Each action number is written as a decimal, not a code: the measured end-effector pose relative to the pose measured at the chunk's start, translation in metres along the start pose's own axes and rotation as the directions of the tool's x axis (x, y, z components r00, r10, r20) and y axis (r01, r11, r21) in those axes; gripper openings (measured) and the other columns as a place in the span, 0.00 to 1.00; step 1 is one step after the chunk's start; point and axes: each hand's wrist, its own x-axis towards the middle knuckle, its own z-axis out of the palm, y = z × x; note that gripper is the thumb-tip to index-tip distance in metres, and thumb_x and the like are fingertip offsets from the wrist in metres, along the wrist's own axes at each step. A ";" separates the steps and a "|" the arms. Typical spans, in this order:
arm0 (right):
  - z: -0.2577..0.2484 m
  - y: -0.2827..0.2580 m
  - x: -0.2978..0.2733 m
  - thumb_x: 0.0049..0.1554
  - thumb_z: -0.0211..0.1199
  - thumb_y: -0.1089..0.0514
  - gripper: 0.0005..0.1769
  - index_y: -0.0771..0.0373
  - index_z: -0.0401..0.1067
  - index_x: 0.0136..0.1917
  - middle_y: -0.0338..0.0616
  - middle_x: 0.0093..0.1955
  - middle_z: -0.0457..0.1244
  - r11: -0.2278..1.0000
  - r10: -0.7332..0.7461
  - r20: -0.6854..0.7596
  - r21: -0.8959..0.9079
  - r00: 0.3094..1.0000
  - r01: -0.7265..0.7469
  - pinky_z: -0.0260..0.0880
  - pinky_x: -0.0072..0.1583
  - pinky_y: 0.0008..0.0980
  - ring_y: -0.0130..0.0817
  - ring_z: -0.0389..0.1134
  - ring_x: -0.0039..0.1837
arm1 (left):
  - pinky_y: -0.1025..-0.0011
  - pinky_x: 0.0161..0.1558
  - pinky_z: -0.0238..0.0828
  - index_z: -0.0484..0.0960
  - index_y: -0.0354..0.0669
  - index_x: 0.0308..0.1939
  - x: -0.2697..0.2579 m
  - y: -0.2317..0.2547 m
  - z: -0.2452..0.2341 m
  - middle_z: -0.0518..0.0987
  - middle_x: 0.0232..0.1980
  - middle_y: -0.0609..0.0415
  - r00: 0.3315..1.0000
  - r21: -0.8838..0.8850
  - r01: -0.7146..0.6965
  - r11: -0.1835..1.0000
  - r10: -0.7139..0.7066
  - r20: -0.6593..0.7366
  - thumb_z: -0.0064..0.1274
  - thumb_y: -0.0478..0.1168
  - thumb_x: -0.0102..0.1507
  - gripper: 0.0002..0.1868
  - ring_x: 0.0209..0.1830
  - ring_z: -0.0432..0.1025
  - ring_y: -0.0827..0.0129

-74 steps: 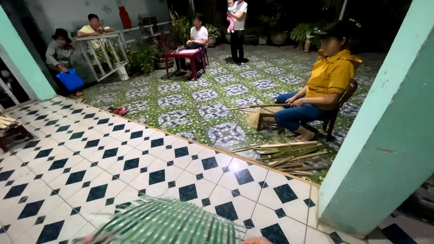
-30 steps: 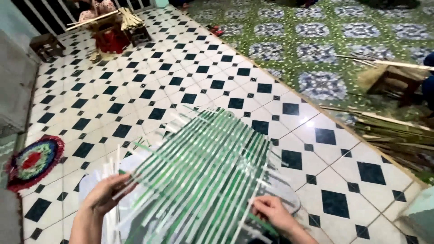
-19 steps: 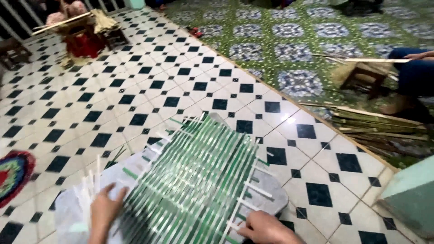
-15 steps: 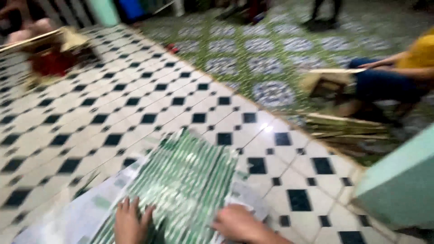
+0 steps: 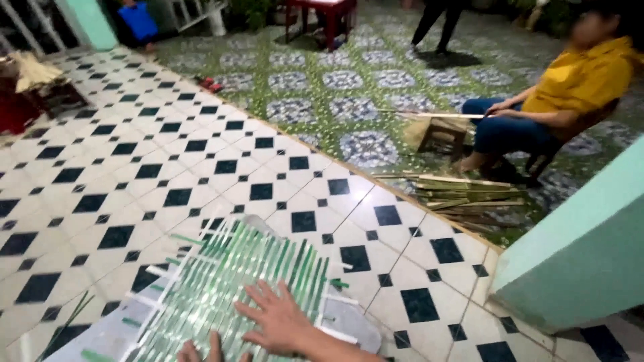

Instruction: Weaving green and white plastic strips together on a flat surface to create a mat.

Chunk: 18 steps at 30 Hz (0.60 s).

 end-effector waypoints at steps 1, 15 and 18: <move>0.001 -0.002 0.006 0.58 0.33 0.33 0.38 0.46 0.42 0.78 0.46 0.83 0.31 0.999 0.002 -0.061 -0.049 0.998 -0.005 0.19 0.72 0.64 0.52 0.25 0.81 | 0.33 0.66 0.59 0.74 0.45 0.62 0.003 -0.003 -0.005 0.63 0.68 0.25 0.999 -0.020 -0.006 1.000 0.005 -0.044 0.47 0.68 0.52 0.42 0.64 0.60 0.26; 0.007 -0.012 0.011 0.60 0.34 0.28 0.38 0.34 0.33 0.79 0.34 0.82 0.25 0.973 0.153 -0.068 -0.163 0.986 -0.162 0.19 0.75 0.57 0.41 0.21 0.81 | 0.33 0.68 0.25 0.28 0.69 0.77 0.116 0.065 -0.147 0.24 0.80 0.46 -0.022 0.700 0.178 0.692 -0.708 0.706 0.21 0.80 0.60 0.48 0.78 0.20 0.42; 0.008 -0.014 0.004 0.60 0.34 0.29 0.38 0.35 0.32 0.79 0.34 0.83 0.24 0.969 0.196 -0.011 -0.154 0.981 -0.195 0.19 0.75 0.57 0.41 0.20 0.82 | 0.33 0.68 0.30 0.32 0.70 0.76 0.107 0.067 -0.145 0.29 0.80 0.46 0.024 0.708 0.124 0.696 -0.715 0.699 0.22 0.82 0.59 0.49 0.79 0.26 0.43</move>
